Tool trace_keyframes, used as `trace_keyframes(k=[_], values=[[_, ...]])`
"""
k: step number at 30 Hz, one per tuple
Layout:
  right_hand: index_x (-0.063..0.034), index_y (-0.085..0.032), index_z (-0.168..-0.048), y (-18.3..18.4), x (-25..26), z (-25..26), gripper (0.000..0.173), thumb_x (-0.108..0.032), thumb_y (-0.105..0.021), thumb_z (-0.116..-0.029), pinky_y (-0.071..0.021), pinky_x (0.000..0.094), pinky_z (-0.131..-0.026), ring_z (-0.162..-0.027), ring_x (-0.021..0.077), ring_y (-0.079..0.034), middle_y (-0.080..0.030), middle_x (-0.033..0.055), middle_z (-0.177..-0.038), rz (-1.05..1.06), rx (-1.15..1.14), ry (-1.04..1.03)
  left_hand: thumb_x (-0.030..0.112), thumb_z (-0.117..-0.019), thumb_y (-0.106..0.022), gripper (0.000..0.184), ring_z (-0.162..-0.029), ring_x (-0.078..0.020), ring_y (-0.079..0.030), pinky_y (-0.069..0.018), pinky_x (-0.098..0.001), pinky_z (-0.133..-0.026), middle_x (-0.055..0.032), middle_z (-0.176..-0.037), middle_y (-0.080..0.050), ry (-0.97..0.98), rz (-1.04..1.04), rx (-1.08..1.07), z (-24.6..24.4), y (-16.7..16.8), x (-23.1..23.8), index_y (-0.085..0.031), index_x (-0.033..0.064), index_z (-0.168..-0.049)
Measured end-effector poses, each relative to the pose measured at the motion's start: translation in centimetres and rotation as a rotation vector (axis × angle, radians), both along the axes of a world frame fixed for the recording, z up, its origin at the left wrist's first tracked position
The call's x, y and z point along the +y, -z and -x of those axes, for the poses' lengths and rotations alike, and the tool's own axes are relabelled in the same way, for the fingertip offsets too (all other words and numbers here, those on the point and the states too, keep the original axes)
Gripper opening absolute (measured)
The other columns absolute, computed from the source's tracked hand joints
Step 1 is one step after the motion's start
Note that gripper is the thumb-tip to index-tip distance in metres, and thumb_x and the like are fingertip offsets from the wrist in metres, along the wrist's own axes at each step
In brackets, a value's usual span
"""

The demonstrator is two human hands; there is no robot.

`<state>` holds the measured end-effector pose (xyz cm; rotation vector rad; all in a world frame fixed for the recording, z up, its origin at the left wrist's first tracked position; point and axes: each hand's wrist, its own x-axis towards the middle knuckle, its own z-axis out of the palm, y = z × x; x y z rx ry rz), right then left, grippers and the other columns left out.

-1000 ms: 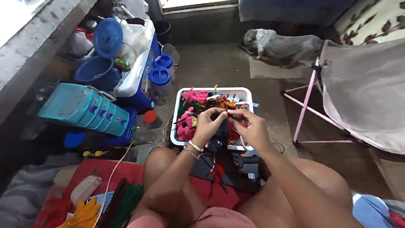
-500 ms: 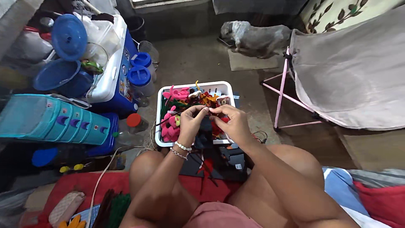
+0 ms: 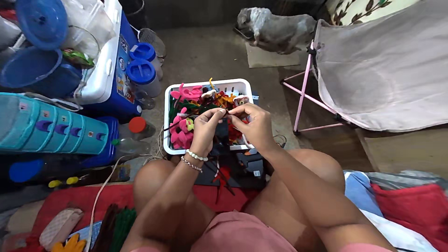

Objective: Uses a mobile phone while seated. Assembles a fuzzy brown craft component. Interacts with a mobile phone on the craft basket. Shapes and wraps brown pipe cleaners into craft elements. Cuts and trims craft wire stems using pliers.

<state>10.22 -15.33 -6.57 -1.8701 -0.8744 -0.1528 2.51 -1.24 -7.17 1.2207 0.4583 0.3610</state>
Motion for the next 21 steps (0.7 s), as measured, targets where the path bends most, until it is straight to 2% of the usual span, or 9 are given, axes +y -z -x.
trace_keyframes(k=[10,14,21], values=[[-0.0071,-0.077,-0.099,-0.2,-0.3,-0.2,0.011,-0.01,-0.076,-0.0886,-0.056,0.0392,-0.084,-0.087,0.0153,-0.069,-0.074,0.0047,-0.096,0.015,-0.036,-0.004,0.013,-0.1019,-0.063,0.013,-0.074,-0.0052,-0.062,-0.0531,-0.0205,-0.068,0.0003,-0.087,-0.07,0.057,0.054,0.017,0.2,-0.2,0.0,-0.074,0.0073,-0.1],[-0.0061,-0.077,-0.099,-0.4,-0.4,-0.2,0.011,-0.01,-0.076,-0.0894,-0.0561,0.0376,-0.084,-0.087,0.0152,-0.069,-0.074,0.0051,-0.096,0.033,-0.035,-0.013,0.019,-0.1022,-0.063,0.014,-0.076,-0.005,-0.063,-0.0536,-0.0208,-0.071,0.0018,-0.09,-0.07,0.086,0.039,0.055,0.6,-0.6,0.0,-0.075,0.0105,-0.102],[-0.006,-0.076,-0.1,-0.7,-0.7,-0.2,0.01,-0.009,-0.072,-0.0915,-0.0529,0.0417,-0.082,-0.086,0.0165,-0.066,-0.072,0.0055,-0.097,0.084,-0.035,-0.043,0.024,-0.1028,-0.063,0.016,-0.072,-0.004,-0.062,-0.0523,-0.0192,-0.067,0.0032,-0.088,-0.07,0.132,0.022,0.128,2.0,-1.9,-0.4,-0.075,0.0141,-0.103]])
